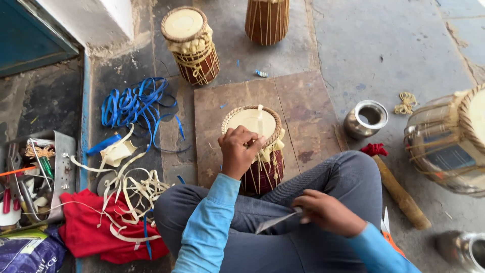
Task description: The person sits cross-legged on the floor and uses a metal awl to weave a white strap around the rim of a small drum. They repeatedly push the awl through the drum's edge to secure the strap, working methodically around the circumference.
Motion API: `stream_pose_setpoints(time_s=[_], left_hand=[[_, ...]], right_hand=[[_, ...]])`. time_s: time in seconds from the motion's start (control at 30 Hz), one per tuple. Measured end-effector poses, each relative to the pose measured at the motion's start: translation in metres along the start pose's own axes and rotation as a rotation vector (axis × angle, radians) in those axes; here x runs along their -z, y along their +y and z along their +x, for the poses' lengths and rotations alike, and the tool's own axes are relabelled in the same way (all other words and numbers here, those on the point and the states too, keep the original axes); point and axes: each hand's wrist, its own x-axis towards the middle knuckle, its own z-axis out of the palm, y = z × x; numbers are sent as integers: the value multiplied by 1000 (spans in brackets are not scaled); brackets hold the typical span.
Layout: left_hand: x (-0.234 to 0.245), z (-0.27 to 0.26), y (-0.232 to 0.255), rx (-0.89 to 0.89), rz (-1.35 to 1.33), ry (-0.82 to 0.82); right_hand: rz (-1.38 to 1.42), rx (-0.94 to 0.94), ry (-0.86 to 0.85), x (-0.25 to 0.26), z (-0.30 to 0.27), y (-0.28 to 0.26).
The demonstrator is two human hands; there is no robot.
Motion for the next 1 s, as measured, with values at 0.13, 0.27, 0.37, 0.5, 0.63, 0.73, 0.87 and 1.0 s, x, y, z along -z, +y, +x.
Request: stream_pose_setpoints(time_s=[0.13,0.27,0.37,0.5,0.63,0.73,0.87,1.0], left_hand=[[6,0,-16,-3,-122,58],[10,-7,-7,-73,-64,34],[13,-19,7,-157,-87,19],[18,-23,13,-211,-58,0],[20,-23,15,-261,-36,-17],[16,-23,14,-281,-27,-22],[7,-26,12,-290,-20,20],[1,-27,9,-295,0,40]], right_hand=[[655,-382,316,22,-21,-25],[87,-529,433,26,-29,-55],[-66,-454,448,23,-38,-69],[-137,-502,471,20,-56,-69],[-229,-526,482,14,-65,-68],[-309,-573,471,12,-68,-69],[-410,-550,481,9,-69,-72],[-495,-514,474,9,-69,-77]])
